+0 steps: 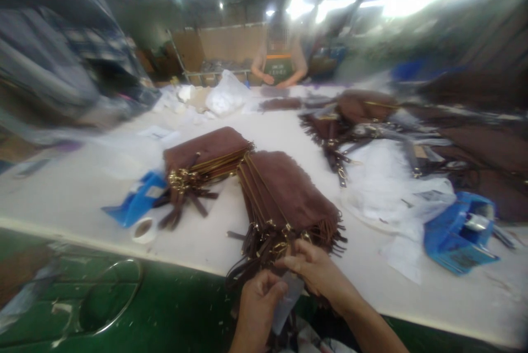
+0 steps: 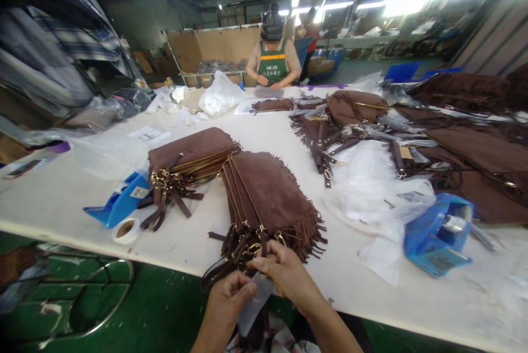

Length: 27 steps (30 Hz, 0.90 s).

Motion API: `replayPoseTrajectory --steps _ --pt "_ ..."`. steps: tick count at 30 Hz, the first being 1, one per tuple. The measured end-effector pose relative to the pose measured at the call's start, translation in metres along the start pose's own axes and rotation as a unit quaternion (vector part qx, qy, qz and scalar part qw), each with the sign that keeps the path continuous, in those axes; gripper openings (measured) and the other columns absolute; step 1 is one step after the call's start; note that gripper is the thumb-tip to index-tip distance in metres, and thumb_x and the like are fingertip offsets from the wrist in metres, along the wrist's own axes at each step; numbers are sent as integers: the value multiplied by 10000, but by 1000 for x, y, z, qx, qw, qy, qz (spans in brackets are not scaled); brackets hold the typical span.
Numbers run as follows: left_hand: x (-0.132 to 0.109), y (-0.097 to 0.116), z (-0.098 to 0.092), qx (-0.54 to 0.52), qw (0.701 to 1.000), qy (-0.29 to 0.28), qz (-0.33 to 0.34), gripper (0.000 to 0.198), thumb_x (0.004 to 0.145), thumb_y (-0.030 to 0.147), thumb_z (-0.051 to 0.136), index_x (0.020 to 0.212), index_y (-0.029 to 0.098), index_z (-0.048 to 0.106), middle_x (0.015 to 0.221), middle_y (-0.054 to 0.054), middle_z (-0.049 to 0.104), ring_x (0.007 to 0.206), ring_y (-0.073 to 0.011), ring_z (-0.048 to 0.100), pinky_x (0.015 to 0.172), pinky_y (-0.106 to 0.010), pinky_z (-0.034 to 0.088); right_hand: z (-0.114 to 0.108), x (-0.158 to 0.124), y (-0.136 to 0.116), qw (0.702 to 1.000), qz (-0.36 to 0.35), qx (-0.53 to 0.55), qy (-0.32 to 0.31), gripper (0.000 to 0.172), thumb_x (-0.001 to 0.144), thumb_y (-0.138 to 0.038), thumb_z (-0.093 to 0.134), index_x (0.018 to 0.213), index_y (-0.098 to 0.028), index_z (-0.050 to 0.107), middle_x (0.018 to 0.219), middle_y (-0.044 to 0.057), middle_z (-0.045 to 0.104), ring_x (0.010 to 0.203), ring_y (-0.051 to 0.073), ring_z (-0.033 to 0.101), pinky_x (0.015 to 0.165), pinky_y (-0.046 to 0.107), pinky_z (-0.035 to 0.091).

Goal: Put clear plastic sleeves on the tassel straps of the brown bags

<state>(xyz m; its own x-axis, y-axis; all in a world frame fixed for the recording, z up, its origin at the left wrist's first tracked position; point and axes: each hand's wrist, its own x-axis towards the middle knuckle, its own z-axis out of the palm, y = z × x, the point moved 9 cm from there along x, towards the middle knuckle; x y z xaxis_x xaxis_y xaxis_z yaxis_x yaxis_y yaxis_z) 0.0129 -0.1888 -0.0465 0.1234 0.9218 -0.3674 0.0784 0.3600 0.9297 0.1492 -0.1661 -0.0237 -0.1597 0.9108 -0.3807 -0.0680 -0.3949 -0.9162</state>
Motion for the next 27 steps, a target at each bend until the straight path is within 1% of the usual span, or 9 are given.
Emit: replayPoseTrajectory --steps 5,8,12,16,18,19,21,23,27 --pt "3 -15 8 -53 998 17 -19 247 672 357 730 606 151 609 541 33 561 527 -108 442 528 -223 336 -6 3 0 999 -3 -45 -22 296 759 -453 667 811 -183 559 628 -60 566 392 34 301 333 171 165" --pt "7 -23 15 -97 995 25 -27 276 641 371 761 598 145 610 515 38 554 501 -95 422 515 -218 325 -11 2 -9 995 -41 -89 -24 272 770 -436 653 808 -170 606 649 -45 575 467 61 400 394 175 268" --pt "11 -30 21 -140 989 31 -33 326 633 419 783 614 138 620 525 16 599 495 -101 460 509 -217 334 -22 -7 -21 988 -91 -127 13 256 827 -432 590 880 -186 638 706 -11 639 677 148 573 576 223 420" --pt "14 -36 23 -162 985 41 -47 353 623 446 796 634 138 624 528 12 601 493 -103 471 493 -214 334 -37 -21 -11 985 -70 -140 67 283 856 -449 562 999 -207 596 793 4 684 768 179 627 680 261 469" --pt "13 -38 24 -183 981 37 -52 359 621 449 801 643 141 618 535 12 602 500 -105 482 495 -212 342 -41 -27 3 986 -43 -139 84 310 856 -476 551 993 -199 571 776 5 674 663 155 612 581 240 459" --pt "13 -38 24 -192 979 34 -52 357 626 447 801 648 142 615 543 11 607 505 -106 488 500 -211 349 -41 -29 12 987 -26 -137 85 329 857 -498 538 976 -192 562 732 -4 654 564 130 574 495 223 421" --pt "12 -38 26 -194 980 22 -48 344 651 442 790 671 143 621 578 -1 631 526 -112 508 515 -214 368 -38 -30 29 989 5 -126 76 377 856 -549 503 927 -182 551 625 -39 582 388 77 435 366 199 284" --pt "12 -36 27 -183 982 11 -36 333 667 436 784 688 139 634 613 -15 653 553 -120 531 541 -220 392 -33 -29 41 993 18 -102 63 413 850 -583 482 881 -176 546 558 -68 515 320 47 345 338 190 197" --pt "15 -38 26 -182 983 21 -16 348 643 447 800 656 138 640 591 -9 652 543 -119 540 552 -219 412 -34 -23 46 994 9 -65 85 425 792 -605 539 803 -180 550 474 -99 424 310 45 323 351 186 179"
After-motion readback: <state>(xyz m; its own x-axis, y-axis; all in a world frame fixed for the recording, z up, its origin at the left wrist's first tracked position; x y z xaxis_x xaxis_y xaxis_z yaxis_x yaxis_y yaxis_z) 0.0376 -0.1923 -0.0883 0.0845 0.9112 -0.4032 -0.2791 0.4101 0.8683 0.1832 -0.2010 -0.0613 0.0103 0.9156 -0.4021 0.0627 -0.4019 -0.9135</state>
